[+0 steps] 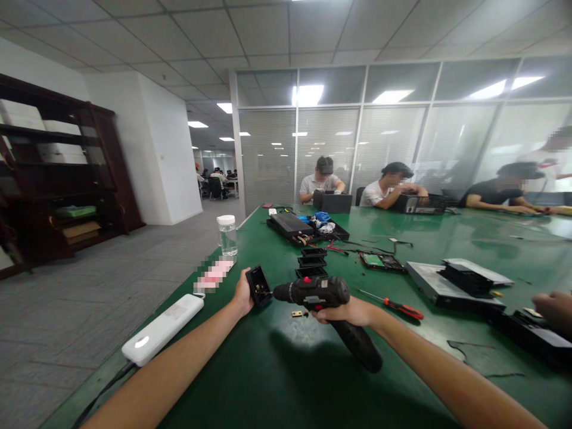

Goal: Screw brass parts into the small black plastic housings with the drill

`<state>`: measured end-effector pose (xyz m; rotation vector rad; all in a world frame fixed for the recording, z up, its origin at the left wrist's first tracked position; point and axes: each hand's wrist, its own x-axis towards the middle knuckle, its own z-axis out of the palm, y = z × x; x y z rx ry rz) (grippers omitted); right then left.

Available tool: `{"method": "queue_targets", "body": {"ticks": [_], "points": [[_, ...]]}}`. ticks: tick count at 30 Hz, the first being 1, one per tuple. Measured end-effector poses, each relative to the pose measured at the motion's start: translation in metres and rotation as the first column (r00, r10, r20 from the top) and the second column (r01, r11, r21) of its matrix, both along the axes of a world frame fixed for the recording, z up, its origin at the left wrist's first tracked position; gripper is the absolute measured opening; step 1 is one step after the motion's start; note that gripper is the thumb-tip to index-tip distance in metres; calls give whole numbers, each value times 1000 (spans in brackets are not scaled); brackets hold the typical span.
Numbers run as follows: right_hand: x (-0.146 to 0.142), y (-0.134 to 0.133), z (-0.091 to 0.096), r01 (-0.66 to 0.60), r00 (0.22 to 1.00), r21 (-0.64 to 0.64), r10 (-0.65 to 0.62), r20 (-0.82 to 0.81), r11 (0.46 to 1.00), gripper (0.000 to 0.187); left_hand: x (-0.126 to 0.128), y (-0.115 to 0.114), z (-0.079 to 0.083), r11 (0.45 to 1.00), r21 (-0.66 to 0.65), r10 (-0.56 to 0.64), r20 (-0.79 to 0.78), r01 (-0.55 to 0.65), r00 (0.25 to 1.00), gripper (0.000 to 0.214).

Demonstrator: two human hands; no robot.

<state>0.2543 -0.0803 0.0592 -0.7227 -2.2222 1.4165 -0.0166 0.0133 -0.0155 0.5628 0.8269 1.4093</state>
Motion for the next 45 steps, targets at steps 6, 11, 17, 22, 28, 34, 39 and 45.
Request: {"method": "queue_targets", "body": {"ticks": [6, 11, 17, 22, 28, 34, 39, 45], "points": [[0, 1, -1, -8, 1000, 3, 8, -9, 1000, 24, 1, -2, 3, 1000, 3, 11, 16, -11, 1000, 30], [0, 2, -2, -6, 1000, 10, 6, 4, 1000, 25, 1, -4, 4, 1000, -4, -19, 20, 19, 1000, 30], [0, 2, -2, -21, 1000, 7, 21, -9, 1000, 24, 2, -4, 5, 1000, -3, -2, 10, 2, 1000, 30], [-1, 1, -1, -9, 1000, -6, 9, -22, 1000, 24, 1, -4, 5, 999, -25, 33, -19, -33, 999, 31], [-3, -1, 2, -13, 999, -29, 12, -31, 999, 26, 2, -5, 6, 1000, -16, 21, -6, -21, 1000, 30], [-3, -1, 4, -35, 999, -17, 35, -29, 999, 22, 3, -7, 8, 999, -21, 32, 1, -32, 999, 29], [-2, 0, 2, -38, 999, 11, 38, -21, 999, 22, 3, -7, 9, 999, -36, 26, 10, -26, 1000, 29], [-1, -1, 2, -35, 999, 8, 35, -14, 999, 22, 2, -6, 7, 999, -26, 24, 0, -24, 1000, 30]]}}
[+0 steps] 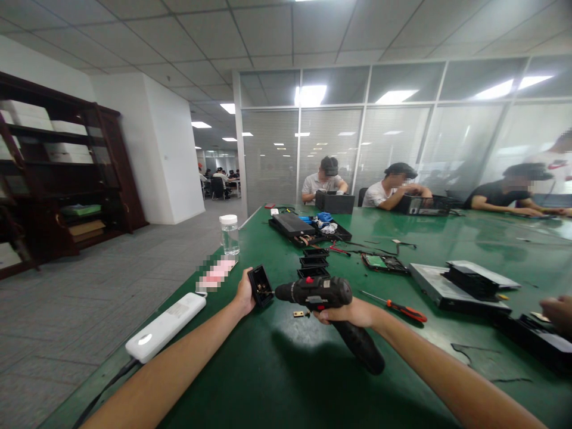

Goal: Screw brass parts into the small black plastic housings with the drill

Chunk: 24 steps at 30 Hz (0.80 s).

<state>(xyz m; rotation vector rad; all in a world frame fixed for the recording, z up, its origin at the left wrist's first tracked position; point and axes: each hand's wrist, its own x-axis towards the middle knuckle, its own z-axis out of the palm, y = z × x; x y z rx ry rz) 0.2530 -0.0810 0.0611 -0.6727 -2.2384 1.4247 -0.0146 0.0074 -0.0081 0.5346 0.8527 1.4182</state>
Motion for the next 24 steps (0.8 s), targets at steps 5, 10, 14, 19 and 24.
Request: {"method": "queue_targets", "body": {"ticks": [5, 10, 14, 19, 24], "points": [[0, 0, 0, 14, 1000, -21, -14, -3, 1000, 23, 0, 0, -1, 1000, -2, -23, 9, 23, 1000, 31], [0, 1, -1, 12, 1000, -3, -11, 17, 1000, 25, 1, -1, 0, 1000, -4, -12, 18, 12, 1000, 30], [1, 4, -4, 1, 1000, -11, -1, 4, 1000, 26, 1, -2, 3, 1000, -22, -8, 11, 9, 1000, 28], [1, 6, -7, 10, 1000, -26, -10, -3, 1000, 26, 0, -2, 1, 1000, -12, -26, 4, 26, 1000, 30], [2, 6, -8, 20, 1000, -23, -20, 22, 1000, 28, -1, 1, -2, 999, 24, -42, 5, 42, 999, 31]]}}
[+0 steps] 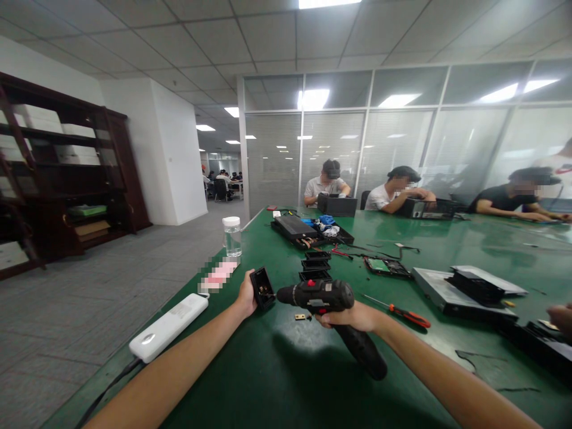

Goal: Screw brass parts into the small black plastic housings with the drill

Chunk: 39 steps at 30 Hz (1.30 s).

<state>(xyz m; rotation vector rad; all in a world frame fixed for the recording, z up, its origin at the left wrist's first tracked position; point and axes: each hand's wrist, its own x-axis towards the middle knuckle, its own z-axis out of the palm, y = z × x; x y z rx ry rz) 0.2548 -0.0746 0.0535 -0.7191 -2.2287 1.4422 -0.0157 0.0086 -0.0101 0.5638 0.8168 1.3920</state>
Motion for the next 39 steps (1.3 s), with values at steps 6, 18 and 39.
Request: {"method": "queue_targets", "body": {"ticks": [6, 18, 39], "points": [[0, -2, 0, 43, 999, -11, -43, -22, 999, 26, -1, 0, 0, 1000, -2, 1, 6, -1, 1000, 30], [0, -1, 0, 6, 1000, -8, -6, -2, 1000, 23, 0, 0, 0, 1000, -5, 5, 4, -5, 1000, 30], [-2, -4, 3, -20, 1000, 7, 20, -4, 1000, 22, 0, -2, 2, 1000, -26, -2, 3, 2, 1000, 30]]}}
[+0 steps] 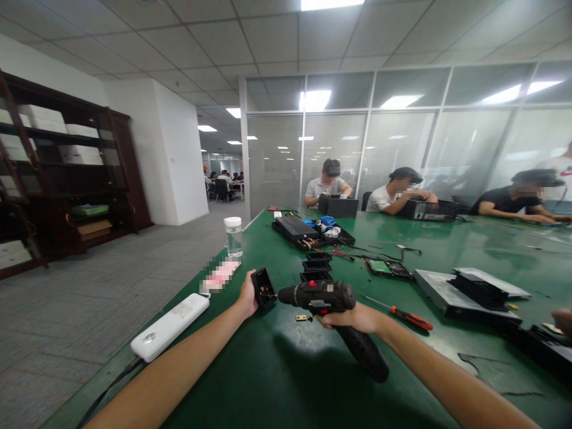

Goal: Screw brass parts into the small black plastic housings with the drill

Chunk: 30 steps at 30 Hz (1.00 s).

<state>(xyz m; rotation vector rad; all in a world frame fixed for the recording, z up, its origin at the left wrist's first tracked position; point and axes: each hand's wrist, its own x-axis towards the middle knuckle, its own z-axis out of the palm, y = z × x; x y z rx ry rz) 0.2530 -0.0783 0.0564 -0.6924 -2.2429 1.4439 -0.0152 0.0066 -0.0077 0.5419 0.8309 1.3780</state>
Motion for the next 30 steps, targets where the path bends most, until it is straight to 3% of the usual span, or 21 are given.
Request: {"method": "queue_targets", "body": {"ticks": [18, 30], "points": [[0, -1, 4, -27, 999, 21, 27, -20, 999, 21, -1, 0, -1, 1000, -7, -4, 12, 4, 1000, 31], [-2, -3, 2, 35, 999, -36, -36, -27, 999, 25, -1, 0, -1, 1000, 7, -15, 2, 15, 1000, 31]]}}
